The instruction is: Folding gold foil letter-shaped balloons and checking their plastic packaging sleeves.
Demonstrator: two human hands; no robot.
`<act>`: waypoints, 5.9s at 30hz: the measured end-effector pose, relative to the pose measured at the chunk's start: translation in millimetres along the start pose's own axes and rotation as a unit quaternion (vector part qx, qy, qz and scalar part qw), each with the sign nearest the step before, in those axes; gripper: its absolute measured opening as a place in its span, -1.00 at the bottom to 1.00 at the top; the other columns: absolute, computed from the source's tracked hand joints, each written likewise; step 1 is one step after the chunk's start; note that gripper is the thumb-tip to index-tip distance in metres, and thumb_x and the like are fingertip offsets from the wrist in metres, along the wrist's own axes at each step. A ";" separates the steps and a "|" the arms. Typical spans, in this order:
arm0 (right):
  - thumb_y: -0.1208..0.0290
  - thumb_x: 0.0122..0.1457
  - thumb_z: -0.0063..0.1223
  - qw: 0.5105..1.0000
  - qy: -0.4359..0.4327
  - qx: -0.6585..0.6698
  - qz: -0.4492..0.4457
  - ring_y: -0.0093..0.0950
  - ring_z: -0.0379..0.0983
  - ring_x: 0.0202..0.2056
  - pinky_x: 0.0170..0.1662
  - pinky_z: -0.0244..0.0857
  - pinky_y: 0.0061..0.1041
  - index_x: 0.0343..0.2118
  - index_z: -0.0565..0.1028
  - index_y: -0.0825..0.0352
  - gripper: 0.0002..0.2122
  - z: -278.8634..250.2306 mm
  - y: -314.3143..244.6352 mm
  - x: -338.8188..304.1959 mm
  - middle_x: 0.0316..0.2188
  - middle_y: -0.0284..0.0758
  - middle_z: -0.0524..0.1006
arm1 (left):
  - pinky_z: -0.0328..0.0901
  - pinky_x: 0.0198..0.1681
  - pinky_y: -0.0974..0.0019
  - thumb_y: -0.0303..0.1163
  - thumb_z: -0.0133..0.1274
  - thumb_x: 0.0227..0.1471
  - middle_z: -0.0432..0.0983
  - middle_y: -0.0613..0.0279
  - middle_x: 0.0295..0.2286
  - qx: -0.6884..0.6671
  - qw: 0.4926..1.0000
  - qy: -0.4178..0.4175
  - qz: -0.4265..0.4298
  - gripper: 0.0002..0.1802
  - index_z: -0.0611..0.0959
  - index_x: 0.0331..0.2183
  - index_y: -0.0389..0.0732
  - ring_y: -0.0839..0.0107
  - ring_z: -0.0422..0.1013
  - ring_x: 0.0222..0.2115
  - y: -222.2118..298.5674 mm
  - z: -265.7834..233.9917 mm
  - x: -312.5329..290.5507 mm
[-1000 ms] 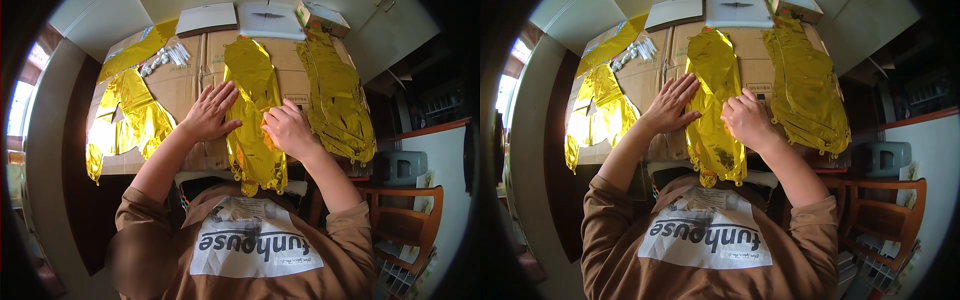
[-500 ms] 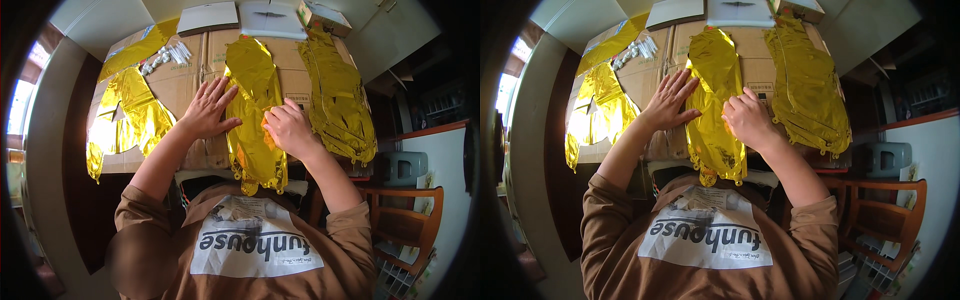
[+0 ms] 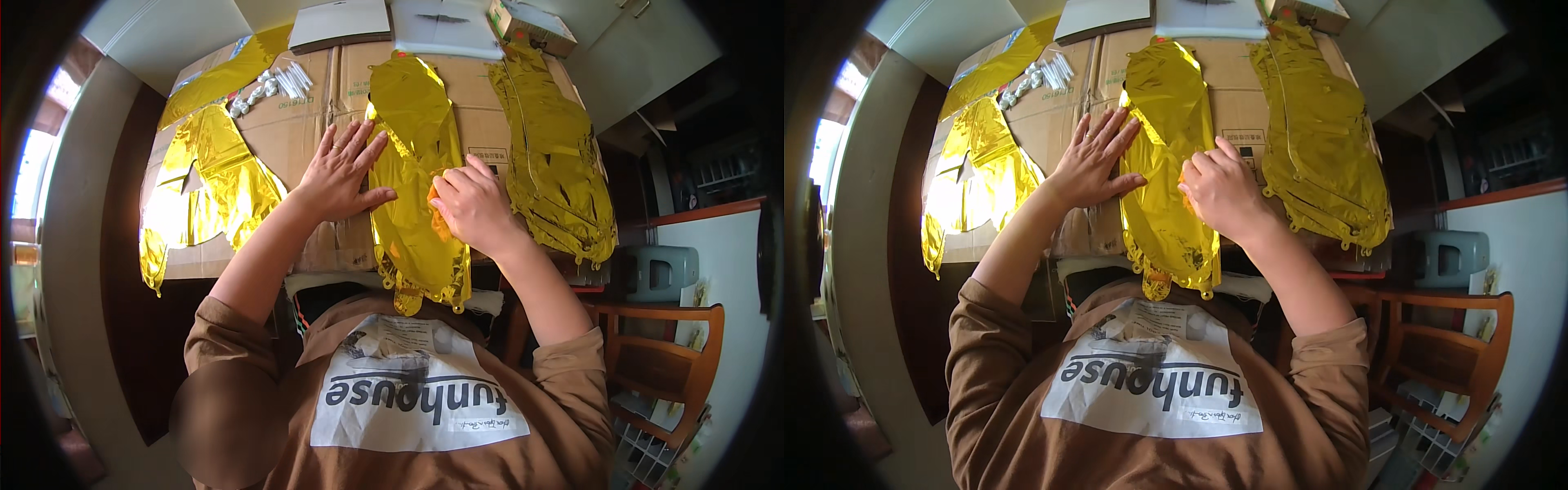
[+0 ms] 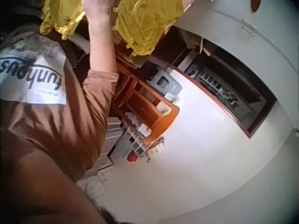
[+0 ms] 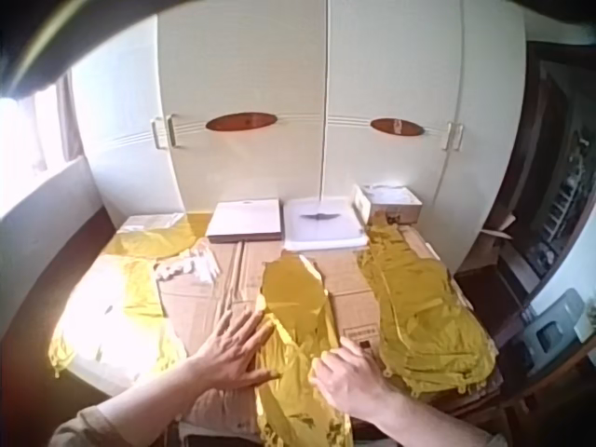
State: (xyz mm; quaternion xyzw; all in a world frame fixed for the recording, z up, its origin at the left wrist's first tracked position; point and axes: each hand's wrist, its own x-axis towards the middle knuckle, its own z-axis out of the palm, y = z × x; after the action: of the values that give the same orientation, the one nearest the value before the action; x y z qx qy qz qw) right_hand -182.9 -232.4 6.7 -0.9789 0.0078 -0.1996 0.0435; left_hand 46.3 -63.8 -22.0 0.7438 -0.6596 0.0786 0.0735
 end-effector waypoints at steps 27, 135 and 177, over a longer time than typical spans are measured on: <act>0.36 0.17 0.15 0.992 0.011 0.097 -0.078 -0.30 0.48 -0.16 0.09 0.29 -0.25 -0.18 0.57 0.39 -0.77 1.2 -78.3 9.3 -0.25 -0.23 0.54 | -0.36 0.44 -0.21 0.52 -0.26 0.13 0.01 -0.09 0.38 0.006 1.000 -0.024 -0.013 0.13 0.13 0.40 -0.16 0.00 -0.10 0.42 1.6 -0.3 0.3; 0.09 0.46 -0.30 0.962 -0.174 0.133 0.162 -0.22 -0.19 0.49 0.51 -0.32 -0.17 0.42 0.07 0.38 -0.40 -26.4 10.0 -13.0 0.48 -0.16 -0.01 | -0.26 0.42 -0.19 0.24 -0.10 0.22 -0.02 -0.36 0.34 -0.106 0.989 0.025 -0.099 0.03 0.15 0.33 -0.47 -0.20 -0.14 0.40 106.3 0.2 -3.9; -0.01 0.43 -0.23 0.977 -0.135 0.001 0.162 -0.14 -0.10 0.46 0.47 -0.36 -0.02 0.40 0.19 0.18 -0.43 24.8 83.3 38.2 0.45 -0.13 0.07 | -0.25 0.41 -0.22 0.26 -0.10 0.21 -0.04 -0.34 0.35 -0.108 0.989 0.016 -0.097 0.01 0.14 0.36 -0.36 -0.23 -0.14 0.40 107.0 -1.4 -2.4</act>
State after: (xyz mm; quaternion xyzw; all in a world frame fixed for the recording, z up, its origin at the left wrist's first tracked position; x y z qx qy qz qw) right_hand -137.9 -314.6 -8.4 -0.9824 0.1604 -0.0561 0.0770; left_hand -60.3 -73.9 -20.6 0.7907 -0.5876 0.0115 0.1714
